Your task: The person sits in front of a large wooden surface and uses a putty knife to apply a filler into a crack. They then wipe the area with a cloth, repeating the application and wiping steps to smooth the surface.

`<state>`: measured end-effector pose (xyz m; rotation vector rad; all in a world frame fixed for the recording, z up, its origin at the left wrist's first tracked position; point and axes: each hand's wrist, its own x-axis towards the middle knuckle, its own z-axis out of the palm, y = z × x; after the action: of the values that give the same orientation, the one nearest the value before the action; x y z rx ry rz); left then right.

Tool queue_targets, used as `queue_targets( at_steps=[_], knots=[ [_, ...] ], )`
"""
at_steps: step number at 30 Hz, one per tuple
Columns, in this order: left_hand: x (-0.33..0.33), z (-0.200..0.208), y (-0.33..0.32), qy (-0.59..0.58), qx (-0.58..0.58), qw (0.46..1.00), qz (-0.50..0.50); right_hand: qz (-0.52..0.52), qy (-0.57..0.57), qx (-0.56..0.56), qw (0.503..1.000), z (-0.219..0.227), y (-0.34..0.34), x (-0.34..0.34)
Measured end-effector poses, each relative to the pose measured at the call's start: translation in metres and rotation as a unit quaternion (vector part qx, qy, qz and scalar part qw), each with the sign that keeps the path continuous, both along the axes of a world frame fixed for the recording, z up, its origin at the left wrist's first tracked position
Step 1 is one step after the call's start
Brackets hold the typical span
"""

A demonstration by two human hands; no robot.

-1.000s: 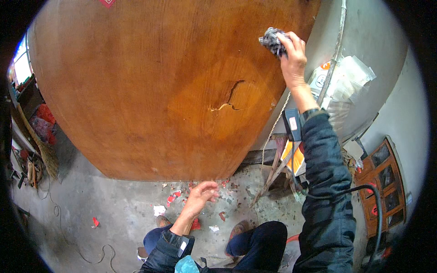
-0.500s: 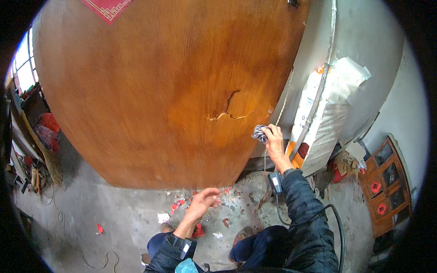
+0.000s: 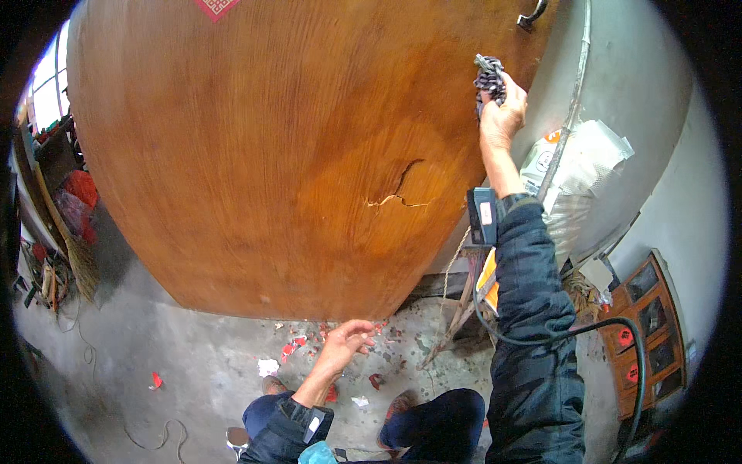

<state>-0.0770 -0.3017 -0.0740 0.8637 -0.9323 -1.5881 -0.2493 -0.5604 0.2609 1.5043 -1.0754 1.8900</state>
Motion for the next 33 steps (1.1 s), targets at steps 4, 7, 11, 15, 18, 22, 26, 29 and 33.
queue_targets(
  at_steps=[4,7,11,15,18,22,26,29,33],
  knots=[
    [-0.005,-0.002,0.001,0.008,0.012,1.000,-0.008,-0.058,0.179,-0.062,0.980,-0.053,0.014,0.024],
    [-0.010,-0.001,-0.001,-0.003,0.031,0.999,-0.013,-0.033,0.276,-0.078,0.957,-0.093,0.024,0.048],
    [-0.006,0.001,-0.001,-0.024,0.015,1.000,-0.002,0.024,0.415,0.056,0.908,-0.154,0.060,0.066],
    [0.002,-0.002,-0.003,-0.026,0.001,1.000,0.013,0.125,0.436,0.117,0.883,-0.155,0.079,0.060],
    [0.001,-0.004,-0.003,-0.026,0.007,1.000,0.010,0.085,0.406,0.024,0.910,-0.105,0.075,0.048],
    [-0.002,-0.002,-0.003,-0.026,0.017,1.000,0.003,0.040,0.236,-0.046,0.970,-0.032,0.057,0.047],
    [-0.001,0.000,-0.002,0.007,0.015,1.000,0.024,0.003,0.259,-0.073,0.963,-0.058,0.041,0.073],
    [0.000,-0.001,-0.001,0.014,0.015,0.999,0.037,0.023,0.317,-0.067,0.946,-0.122,0.039,0.094],
    [0.003,0.003,-0.002,0.016,0.026,0.998,0.048,0.065,0.475,0.076,0.874,-0.210,0.068,0.108]
  ],
)
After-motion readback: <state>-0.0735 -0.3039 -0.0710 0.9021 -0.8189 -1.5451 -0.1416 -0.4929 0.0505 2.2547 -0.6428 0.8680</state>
